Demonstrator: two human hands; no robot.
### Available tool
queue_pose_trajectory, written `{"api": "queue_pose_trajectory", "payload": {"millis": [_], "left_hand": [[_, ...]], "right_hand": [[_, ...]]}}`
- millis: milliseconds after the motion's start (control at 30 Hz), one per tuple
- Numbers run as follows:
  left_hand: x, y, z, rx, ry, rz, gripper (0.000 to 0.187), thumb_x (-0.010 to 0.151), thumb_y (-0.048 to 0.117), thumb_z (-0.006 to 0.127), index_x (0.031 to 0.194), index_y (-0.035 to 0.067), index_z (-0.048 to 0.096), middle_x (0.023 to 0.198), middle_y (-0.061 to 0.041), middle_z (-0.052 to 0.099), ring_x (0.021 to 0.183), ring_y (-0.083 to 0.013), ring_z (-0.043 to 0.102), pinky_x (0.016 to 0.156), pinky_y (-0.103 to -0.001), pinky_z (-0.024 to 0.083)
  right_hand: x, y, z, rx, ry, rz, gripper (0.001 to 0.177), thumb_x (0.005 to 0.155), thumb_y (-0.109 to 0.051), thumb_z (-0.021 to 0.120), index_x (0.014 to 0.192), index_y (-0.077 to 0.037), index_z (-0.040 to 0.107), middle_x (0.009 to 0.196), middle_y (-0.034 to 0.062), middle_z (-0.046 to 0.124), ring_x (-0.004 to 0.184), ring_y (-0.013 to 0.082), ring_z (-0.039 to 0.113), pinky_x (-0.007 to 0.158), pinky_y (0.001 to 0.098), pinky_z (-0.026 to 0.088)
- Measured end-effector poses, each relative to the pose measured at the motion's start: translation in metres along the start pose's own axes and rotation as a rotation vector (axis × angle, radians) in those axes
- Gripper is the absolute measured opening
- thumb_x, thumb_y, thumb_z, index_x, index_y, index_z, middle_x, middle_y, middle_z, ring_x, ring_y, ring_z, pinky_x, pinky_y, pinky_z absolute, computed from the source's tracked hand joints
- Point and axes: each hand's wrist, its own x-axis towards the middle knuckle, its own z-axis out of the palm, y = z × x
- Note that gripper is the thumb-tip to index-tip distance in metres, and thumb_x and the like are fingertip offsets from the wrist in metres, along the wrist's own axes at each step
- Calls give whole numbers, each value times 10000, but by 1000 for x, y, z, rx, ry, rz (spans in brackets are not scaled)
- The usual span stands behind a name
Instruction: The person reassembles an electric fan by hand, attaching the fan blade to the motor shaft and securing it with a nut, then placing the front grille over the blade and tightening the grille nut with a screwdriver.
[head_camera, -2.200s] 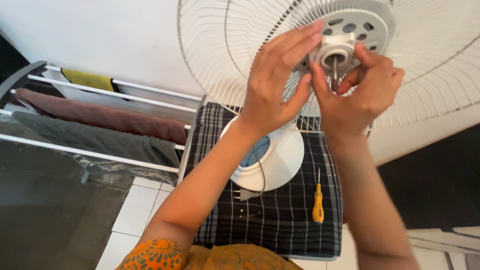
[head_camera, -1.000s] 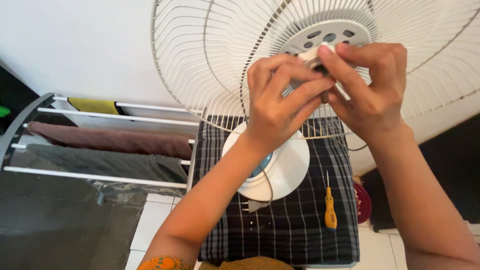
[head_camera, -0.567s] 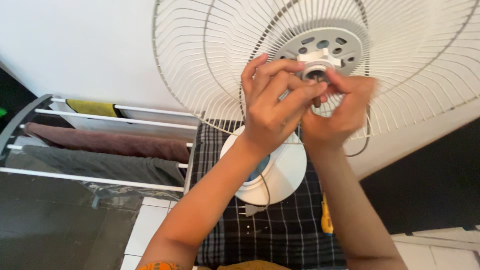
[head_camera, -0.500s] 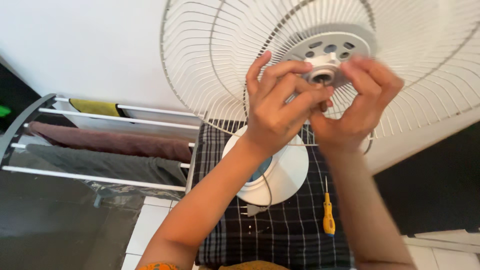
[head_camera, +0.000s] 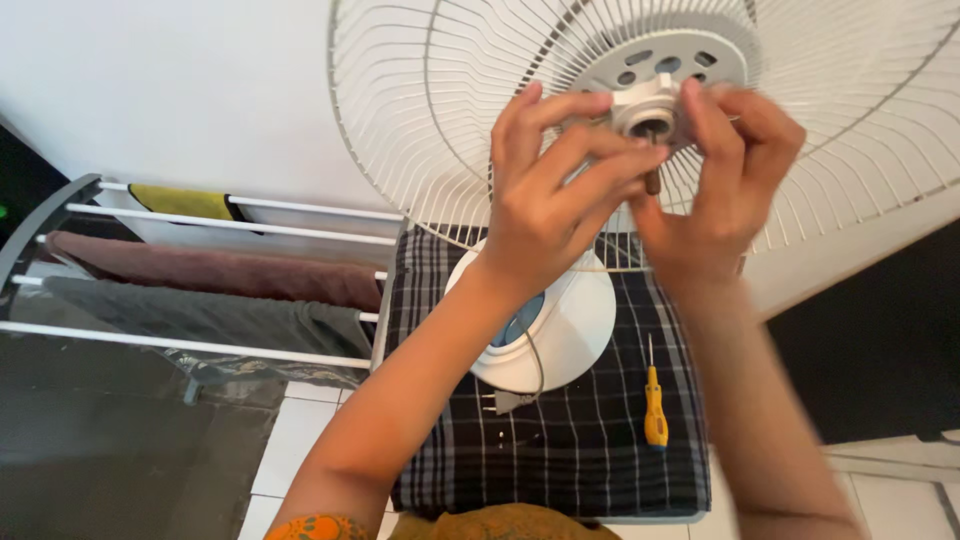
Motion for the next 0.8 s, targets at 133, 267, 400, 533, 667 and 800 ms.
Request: {"api": "queue_pose_trajectory", "payload": {"millis": [133, 267, 400, 533, 667, 800], "left_hand": [[-19, 2, -18, -21, 122, -133, 385, 916, 185, 881, 1257, 196, 702, 1292, 14, 629, 1325, -237, 508, 1136, -396, 421], [-39, 9, -35, 269, 440, -39, 562, 974, 159, 829, 1461, 246, 562, 1485, 12, 456, 1424, -192, 382, 1194, -332, 345], [-47, -6, -43, 98, 518, -454, 604, 1106, 179, 720, 1568, 89, 341, 1555, -111, 373, 1488, -239, 373, 1264, -375, 340], [-49, -28, -34, -209, 468, -813, 365, 1094, 119, 532, 1420, -38, 491, 1378, -183, 614, 1205, -258, 685, 974, -380, 593], [-55, -32, -26, -304, 504, -813, 314, 1138, 114, 467, 1407, -43, 508, 1306, -166, 659, 1088, -205, 739, 853, -309, 673], [-62, -41, -30, -360, 488, -831, 340, 1128, 127, 486, 1428, -34, 483, 1336, -171, 636, 1117, -215, 724, 874, -327, 660]], "right_hand": [[46, 19, -32, -147, -298, -341, 515, 982, -26, 843, 1443, -119, 633, 1402, 159, 538, 1090, 182, 546, 861, 322, 530], [82, 24, -61, -421, -515, -638, 545, 812, -179, 899, 1319, -201, 700, 1155, 2, 645, 990, 152, 587, 828, 311, 500], [74, 34, -53, -302, -550, -602, 534, 780, -182, 914, 1266, -63, 730, 915, 32, 614, 825, 169, 553, 734, 315, 453], [37, 28, -17, -243, -199, -286, 528, 849, -313, 938, 1143, 39, 677, 861, 84, 550, 786, 185, 509, 658, 325, 412], [-7, -6, 21, -83, 47, 171, 584, 957, -303, 933, 1253, 77, 603, 975, 84, 534, 851, 168, 516, 703, 336, 443], [-4, -8, 9, -100, 10, 144, 629, 974, -342, 914, 1386, -29, 555, 1131, 93, 547, 984, 204, 517, 785, 323, 474]]}}
